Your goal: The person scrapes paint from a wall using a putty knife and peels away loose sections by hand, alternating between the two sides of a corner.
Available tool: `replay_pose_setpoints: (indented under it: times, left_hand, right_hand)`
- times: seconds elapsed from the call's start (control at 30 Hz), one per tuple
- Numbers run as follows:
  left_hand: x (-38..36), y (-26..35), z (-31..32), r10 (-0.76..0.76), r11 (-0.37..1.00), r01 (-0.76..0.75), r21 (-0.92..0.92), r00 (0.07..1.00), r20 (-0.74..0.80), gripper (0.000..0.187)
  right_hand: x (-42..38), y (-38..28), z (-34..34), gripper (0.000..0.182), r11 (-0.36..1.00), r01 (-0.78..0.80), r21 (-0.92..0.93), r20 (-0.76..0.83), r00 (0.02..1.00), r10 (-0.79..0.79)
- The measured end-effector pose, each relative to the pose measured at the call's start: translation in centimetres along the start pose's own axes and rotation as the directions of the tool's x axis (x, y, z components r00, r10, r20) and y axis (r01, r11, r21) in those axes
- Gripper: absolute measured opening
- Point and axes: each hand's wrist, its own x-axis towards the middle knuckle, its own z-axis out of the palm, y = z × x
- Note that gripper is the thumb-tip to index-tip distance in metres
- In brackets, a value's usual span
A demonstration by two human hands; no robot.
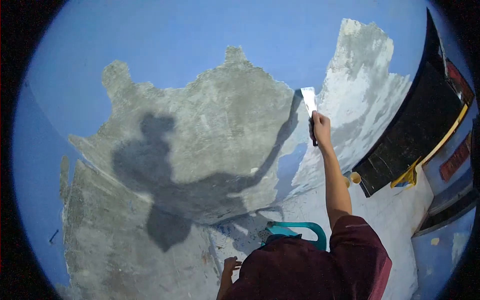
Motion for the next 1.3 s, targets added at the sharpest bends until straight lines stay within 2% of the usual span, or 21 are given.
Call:
replay_pose_setpoints:
  times: [0.07, 0.13, 0.2, 0.4, 0.47, 0.53, 0.6, 0.67, 0.7, 0.73, 0.8, 0.87, 0.9, 0.93, 1.0, 1.03, 1.1, 1.17, 1.23, 1.27, 1.3]
  left_hand:
    - [3.3, -1.4, 0.3, -0.061, 0.979, 0.080, -0.190, 0.992, 0.107, 0.029]
    - [3.6, -0.9, 1.5, -0.062, 0.983, 0.082, -0.166, 0.991, 0.120, 0.029]
    - [3.9, 0.0, 2.5, -0.046, 0.988, 0.067, -0.141, 0.988, 0.147, 0.028]
    - [4.5, 0.8, 4.4, -0.019, 0.997, 0.033, -0.065, 0.980, 0.197, 0.028]
    - [4.7, 0.3, 4.5, -0.024, 0.999, 0.033, -0.040, 0.980, 0.195, 0.028]
    - [4.6, -0.5, 4.5, -0.039, 0.999, 0.042, -0.014, 0.982, 0.187, 0.027]
    - [4.5, -1.4, 4.2, -0.054, 0.999, 0.054, 0.008, 0.985, 0.165, 0.027]
    - [4.3, -2.2, 3.7, -0.070, 0.997, 0.066, 0.031, 0.986, 0.149, 0.027]
    - [4.0, -2.8, 3.4, -0.085, 0.996, 0.080, 0.039, 0.987, 0.136, 0.027]
    - [3.9, -3.3, 3.2, -0.093, 0.995, 0.088, 0.045, 0.987, 0.128, 0.027]
    - [3.6, -4.4, 2.6, -0.107, 0.993, 0.102, 0.051, 0.989, 0.106, 0.026]
    - [3.2, -5.4, 1.8, -0.107, 0.993, 0.103, 0.054, 0.991, 0.083, 0.026]
    - [3.0, -5.7, 1.5, -0.096, 0.994, 0.092, 0.056, 0.993, 0.066, 0.026]
    - [2.7, -6.3, 1.0, -0.089, 0.995, 0.086, 0.058, 0.995, 0.050, 0.026]
    - [2.6, -6.9, 0.9, -0.078, 0.996, 0.077, 0.038, 0.997, 0.021, 0.026]
    - [2.5, -7.0, 1.1, -0.075, 0.997, 0.074, 0.026, 0.997, 0.006, 0.026]
    - [2.7, -5.9, 1.5, -0.078, 0.997, 0.077, -0.015, 0.997, -0.023, 0.026]
    - [2.6, -3.3, 2.2, -0.168, 0.984, 0.165, -0.071, 0.985, -0.035, 0.019]
    - [2.5, -1.6, 2.1, -0.060, 0.970, 0.084, -0.230, 0.992, 0.110, 0.012]
    - [5.2, -3.2, 2.2, 0.119, 0.991, -0.123, 0.048, 0.989, 0.084, 0.015]
    - [5.0, -3.0, 2.2, 0.040, 0.982, -0.019, -0.188, 0.993, 0.110, 0.017]
  right_hand:
    - [2.0, -0.3, 0.1, 0.046, 0.999, 0.019, -0.044, 0.019, 1.000, -0.019]
    - [1.9, -0.6, 1.2, 0.047, 0.992, -0.126, 0.010, 0.016, 0.992, 0.126]
    - [2.1, 2.5, 1.9, 0.048, 0.985, -0.149, 0.086, 0.028, 0.989, 0.148]
    - [-3.4, 9.7, 0.3, 0.054, 0.907, -0.417, 0.059, 0.051, 0.909, 0.415]
    - [-6.9, 13.7, -1.5, 0.051, 0.869, -0.495, -0.018, 0.119, 0.862, 0.493]
    - [-11.5, 18.5, -3.5, 0.040, 0.818, -0.528, -0.227, 0.056, 0.832, 0.552]
    - [-16.6, 21.9, -5.2, 0.028, 0.735, -0.648, -0.199, 0.070, 0.739, 0.670]
    - [-22.2, 25.1, -6.5, 0.020, 0.642, -0.767, 0.003, 0.085, 0.640, 0.764]
    - [-24.7, 26.4, -7.6, 0.019, 0.572, -0.819, -0.035, 0.175, 0.559, 0.811]
    - [-27.1, 24.4, -7.0, 0.026, 0.459, -0.887, 0.048, 0.136, 0.461, 0.877]
    - [-30.9, 23.2, -6.2, 0.033, 0.392, -0.920, -0.004, 0.155, 0.386, 0.909]
    - [-34.0, 27.3, -5.9, 0.032, 0.347, -0.932, -0.104, 0.103, 0.337, 0.936]
    - [-34.5, 26.0, -5.1, 0.029, 0.255, -0.960, 0.118, 0.174, 0.273, 0.946]
    - [-34.1, 26.0, -4.1, 0.029, 0.250, -0.965, 0.083, 0.196, 0.261, 0.945]
    - [-32.6, 24.7, -1.7, 0.028, 0.337, -0.940, -0.062, 0.057, 0.333, 0.941]
    - [-31.6, 23.1, -0.8, 0.030, 0.487, -0.871, -0.067, 0.067, 0.483, 0.873]
    - [-28.3, 22.2, 1.0, 0.029, 0.592, -0.795, -0.133, 0.105, 0.583, 0.806]
    - [-24.8, 22.0, 3.1, 0.034, 0.791, -0.581, -0.193, 0.058, 0.798, 0.600]
    - [-20.8, 17.3, 5.3, 0.031, 0.943, -0.324, -0.072, 0.145, 0.932, 0.331]
    - [-19.1, 12.7, 6.7, 0.027, 0.965, -0.262, 0.005, 0.164, 0.952, 0.258]
    - [-17.5, 8.0, 8.1, 0.024, 0.976, -0.201, 0.085, 0.176, 0.967, 0.184]
